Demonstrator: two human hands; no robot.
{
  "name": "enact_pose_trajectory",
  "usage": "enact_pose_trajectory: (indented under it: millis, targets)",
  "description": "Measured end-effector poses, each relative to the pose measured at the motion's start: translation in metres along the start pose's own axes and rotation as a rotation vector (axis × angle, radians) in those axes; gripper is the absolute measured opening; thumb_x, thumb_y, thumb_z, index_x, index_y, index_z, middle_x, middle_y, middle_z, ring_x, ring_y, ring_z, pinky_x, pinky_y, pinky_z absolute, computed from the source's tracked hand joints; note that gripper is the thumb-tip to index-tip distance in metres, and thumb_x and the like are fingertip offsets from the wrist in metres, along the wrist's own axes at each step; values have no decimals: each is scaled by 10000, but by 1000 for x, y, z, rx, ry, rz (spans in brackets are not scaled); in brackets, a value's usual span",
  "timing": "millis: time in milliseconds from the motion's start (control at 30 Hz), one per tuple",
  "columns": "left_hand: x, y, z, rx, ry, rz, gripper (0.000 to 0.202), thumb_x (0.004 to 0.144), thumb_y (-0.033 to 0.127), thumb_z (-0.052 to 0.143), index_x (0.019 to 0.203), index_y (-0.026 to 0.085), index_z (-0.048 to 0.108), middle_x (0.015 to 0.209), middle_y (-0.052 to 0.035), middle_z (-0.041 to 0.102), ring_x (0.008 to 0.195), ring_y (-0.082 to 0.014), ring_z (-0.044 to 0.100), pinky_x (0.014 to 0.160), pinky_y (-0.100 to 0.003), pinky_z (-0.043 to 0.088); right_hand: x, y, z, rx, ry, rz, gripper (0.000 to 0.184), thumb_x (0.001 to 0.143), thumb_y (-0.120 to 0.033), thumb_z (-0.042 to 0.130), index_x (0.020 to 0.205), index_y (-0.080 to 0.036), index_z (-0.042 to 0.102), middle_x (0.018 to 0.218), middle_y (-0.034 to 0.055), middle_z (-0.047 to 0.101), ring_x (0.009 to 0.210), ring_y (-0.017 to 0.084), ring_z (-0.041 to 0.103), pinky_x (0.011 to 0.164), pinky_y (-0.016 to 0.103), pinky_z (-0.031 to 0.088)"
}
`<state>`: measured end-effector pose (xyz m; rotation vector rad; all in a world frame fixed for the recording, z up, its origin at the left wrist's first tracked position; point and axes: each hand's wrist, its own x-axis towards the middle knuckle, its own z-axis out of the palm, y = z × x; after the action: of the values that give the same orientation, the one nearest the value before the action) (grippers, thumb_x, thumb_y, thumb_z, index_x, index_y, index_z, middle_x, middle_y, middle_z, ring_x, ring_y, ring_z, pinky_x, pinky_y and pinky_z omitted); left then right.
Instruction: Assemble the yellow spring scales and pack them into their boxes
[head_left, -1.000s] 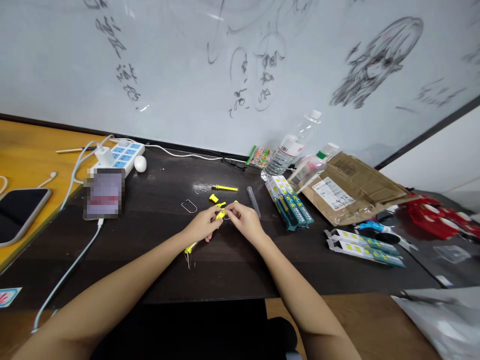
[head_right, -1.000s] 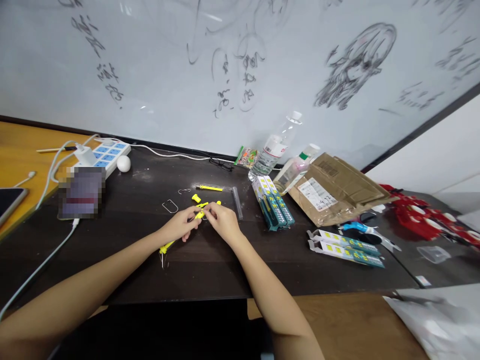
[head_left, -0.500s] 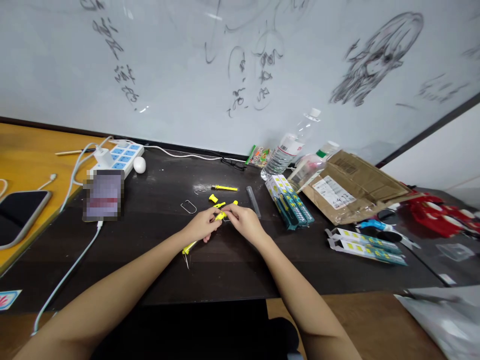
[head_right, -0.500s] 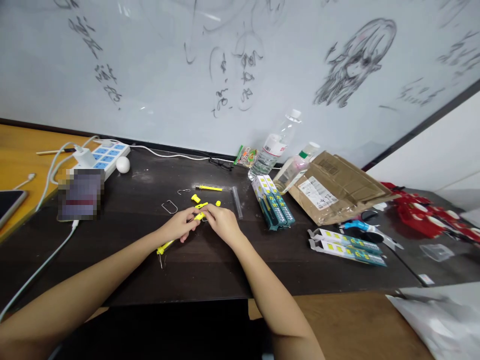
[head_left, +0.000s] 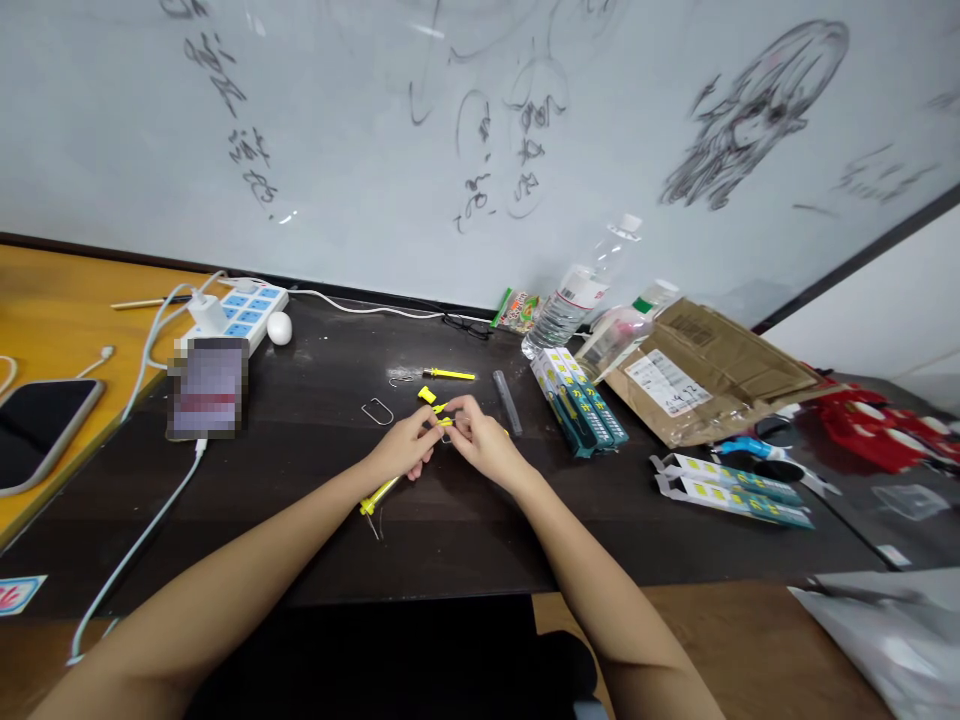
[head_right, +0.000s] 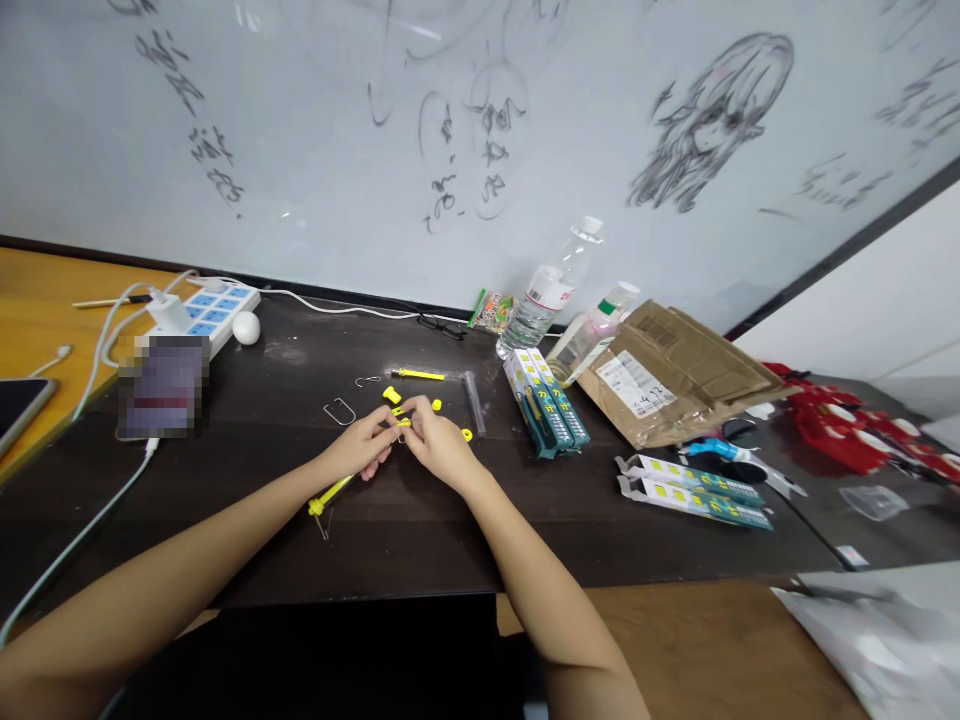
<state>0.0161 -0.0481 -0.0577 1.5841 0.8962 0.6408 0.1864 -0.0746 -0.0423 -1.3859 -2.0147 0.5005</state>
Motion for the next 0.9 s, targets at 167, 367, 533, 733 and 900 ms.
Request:
enact_pose_trajectory:
  millis: [167, 367, 533, 733, 900]
  targets:
    - [5, -4, 0, -214, 86, 33, 267, 856, 469, 482, 860, 219, 388, 489, 102, 482, 260, -61, 421, 280, -127, 294, 3, 2, 28, 599, 126, 233, 265, 816, -400, 544, 914, -237, 360, 564, -107, 438, 397, 70, 408, 360, 171, 354]
    - [6, -3, 5, -431, 85, 49, 254, 847, 430, 499, 813, 204, 387, 498, 73, 535, 254, -63, 399, 260, -143, 272, 6, -2, 37, 824, 74, 278, 289, 799, -447, 550, 758, -209, 391, 624, -59, 516, 537, 88, 554, 403, 197, 515]
    - [8, 1, 7, -517, 89, -19, 213, 832, 378, 511, 788, 197, 408, 457, 73, 512, 247, -55, 366, 267, -148, 275, 7, 1, 34, 831, 65, 245, 258, 833, -401, 531, 761, -210, 372, 622, -72, 531, 519, 73, 577, 450, 199, 541]
    - [7, 5, 4, -582, 51, -106, 199, 842, 349, 472, 738, 187, 422, 436, 73, 474, 245, -43, 332, 271, -148, 267, 6, 1, 30, 794, 42, 211, 230, 840, -369, 518, 774, -208, 368, 625, -79, 526, 498, 61, 574, 462, 199, 549]
    - [6, 7, 3, -626, -49, -148, 227, 850, 366, 457, 733, 172, 450, 459, 77, 448, 253, -21, 305, 270, -135, 251, 6, 3, 27, 776, 26, 175, 230, 836, -361, 520, 768, -213, 358, 597, -88, 506, 487, 61, 566, 463, 201, 552]
